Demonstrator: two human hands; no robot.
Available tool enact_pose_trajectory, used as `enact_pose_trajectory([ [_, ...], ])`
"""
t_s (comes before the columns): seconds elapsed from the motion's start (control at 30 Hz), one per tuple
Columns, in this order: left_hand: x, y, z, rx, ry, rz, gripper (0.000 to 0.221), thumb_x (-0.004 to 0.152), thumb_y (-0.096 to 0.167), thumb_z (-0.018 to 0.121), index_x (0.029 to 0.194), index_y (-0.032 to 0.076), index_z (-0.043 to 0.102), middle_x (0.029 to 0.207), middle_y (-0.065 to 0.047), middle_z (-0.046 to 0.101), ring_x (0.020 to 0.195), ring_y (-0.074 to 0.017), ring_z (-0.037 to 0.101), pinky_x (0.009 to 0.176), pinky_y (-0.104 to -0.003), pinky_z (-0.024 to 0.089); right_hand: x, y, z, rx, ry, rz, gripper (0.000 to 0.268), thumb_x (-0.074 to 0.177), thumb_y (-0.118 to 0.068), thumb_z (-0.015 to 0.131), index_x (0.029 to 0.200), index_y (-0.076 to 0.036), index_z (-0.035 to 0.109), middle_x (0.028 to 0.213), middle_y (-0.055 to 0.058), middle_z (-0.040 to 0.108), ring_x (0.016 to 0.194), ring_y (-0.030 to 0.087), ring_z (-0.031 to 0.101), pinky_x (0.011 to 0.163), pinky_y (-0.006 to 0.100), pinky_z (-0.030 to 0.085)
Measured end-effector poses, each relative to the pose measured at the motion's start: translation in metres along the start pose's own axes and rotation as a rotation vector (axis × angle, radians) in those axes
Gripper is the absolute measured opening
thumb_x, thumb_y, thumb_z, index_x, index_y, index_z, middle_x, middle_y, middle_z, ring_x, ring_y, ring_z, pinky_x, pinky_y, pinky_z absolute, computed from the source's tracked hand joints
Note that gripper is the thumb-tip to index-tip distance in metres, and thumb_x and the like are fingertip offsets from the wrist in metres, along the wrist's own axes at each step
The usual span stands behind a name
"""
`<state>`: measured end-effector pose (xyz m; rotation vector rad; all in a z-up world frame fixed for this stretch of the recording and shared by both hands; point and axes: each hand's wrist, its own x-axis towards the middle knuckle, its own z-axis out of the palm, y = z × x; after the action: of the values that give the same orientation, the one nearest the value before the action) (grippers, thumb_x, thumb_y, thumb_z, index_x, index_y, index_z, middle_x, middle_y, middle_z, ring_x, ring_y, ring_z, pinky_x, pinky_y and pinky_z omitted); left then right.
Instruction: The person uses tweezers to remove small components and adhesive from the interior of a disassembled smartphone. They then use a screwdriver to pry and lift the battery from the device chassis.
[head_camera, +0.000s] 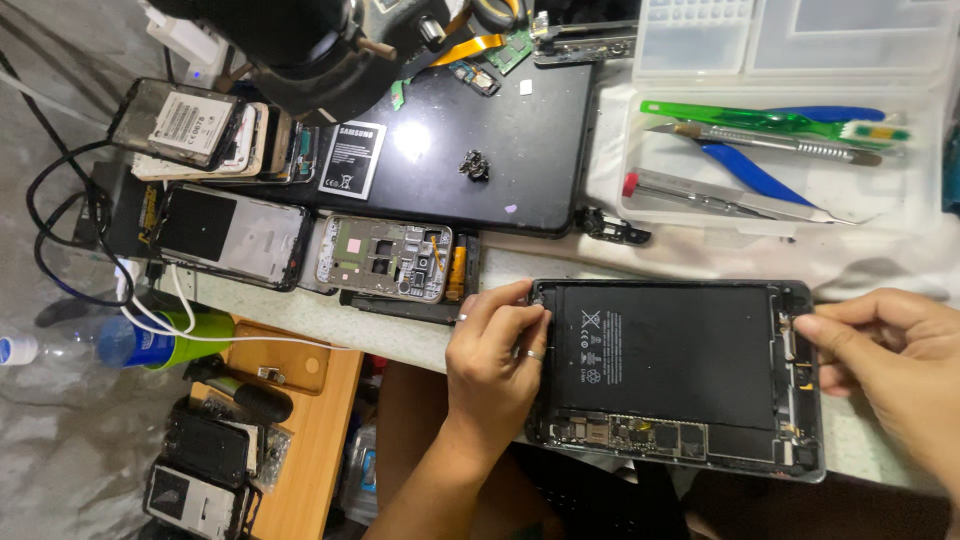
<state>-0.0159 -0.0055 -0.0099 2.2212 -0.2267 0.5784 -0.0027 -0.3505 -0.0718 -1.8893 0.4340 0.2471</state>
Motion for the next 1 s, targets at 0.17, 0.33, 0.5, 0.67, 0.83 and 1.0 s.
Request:
enact_pose_trajectory([
  [0.17,0.000,0.000,0.001,0.012,0.008,0.014,0.014,0.086,-0.004,0.077,0.096,0.000,0.068,0.114,-0.016,0.071,0.092,-0.0313,0.068,0.080,-0.038,0.057,-0.003,-0.006,0.001,0.033,0.015,0.013,0.019,0.099,-0.010,0.070,0.112,0.002,0.074,0.081,0.011,0.069,0.063,0.012,0.062,0.058,0.025,0.052],
  [0.33,0.000,0.000,0.002,0.005,0.010,0.011,0.013,0.086,-0.004,0.077,0.095,0.000,0.068,0.114,-0.015,0.071,0.090,-0.0292,0.068,0.075,-0.036,0.057,-0.008,-0.015,0.004,-0.019,0.021,-0.028,0.019,0.098,-0.010,0.070,0.112,0.004,0.074,0.082,0.014,0.073,0.065,0.013,0.064,0.060,0.024,0.052],
  [0.5,0.000,0.001,0.003,0.001,0.007,-0.001,0.012,0.087,-0.004,0.077,0.094,-0.001,0.068,0.114,-0.015,0.071,0.089,-0.0278,0.068,0.074,-0.035,0.057,-0.011,-0.022,0.005,-0.072,0.034,-0.030,0.020,0.097,-0.009,0.070,0.111,0.005,0.074,0.083,0.017,0.075,0.064,0.014,0.066,0.058,0.024,0.053],
  [0.67,0.000,0.002,0.002,0.016,0.014,0.018,0.013,0.086,-0.004,0.077,0.095,-0.001,0.068,0.114,-0.016,0.071,0.090,-0.0290,0.068,0.077,-0.036,0.056,-0.010,-0.018,0.005,-0.029,0.023,-0.015,0.021,0.097,-0.010,0.070,0.111,0.005,0.073,0.083,0.015,0.075,0.064,0.013,0.067,0.058,0.024,0.054],
  [0.83,0.000,0.001,0.003,0.023,0.017,0.019,0.013,0.087,-0.004,0.077,0.096,-0.001,0.069,0.114,-0.016,0.072,0.092,-0.0290,0.068,0.079,-0.036,0.057,-0.008,-0.008,0.001,-0.039,0.002,-0.055,0.021,0.099,-0.009,0.072,0.114,0.006,0.074,0.081,0.018,0.075,0.061,0.016,0.068,0.055,0.026,0.055],
  [1.0,0.002,0.000,0.003,0.036,0.004,0.035,0.016,0.087,-0.004,0.078,0.101,-0.002,0.071,0.117,-0.018,0.072,0.097,-0.0316,0.069,0.083,-0.036,0.058,-0.006,-0.008,-0.004,0.012,-0.047,-0.014,0.019,0.098,-0.008,0.070,0.111,0.007,0.071,0.080,0.018,0.077,0.062,0.017,0.072,0.054,0.027,0.057],
])
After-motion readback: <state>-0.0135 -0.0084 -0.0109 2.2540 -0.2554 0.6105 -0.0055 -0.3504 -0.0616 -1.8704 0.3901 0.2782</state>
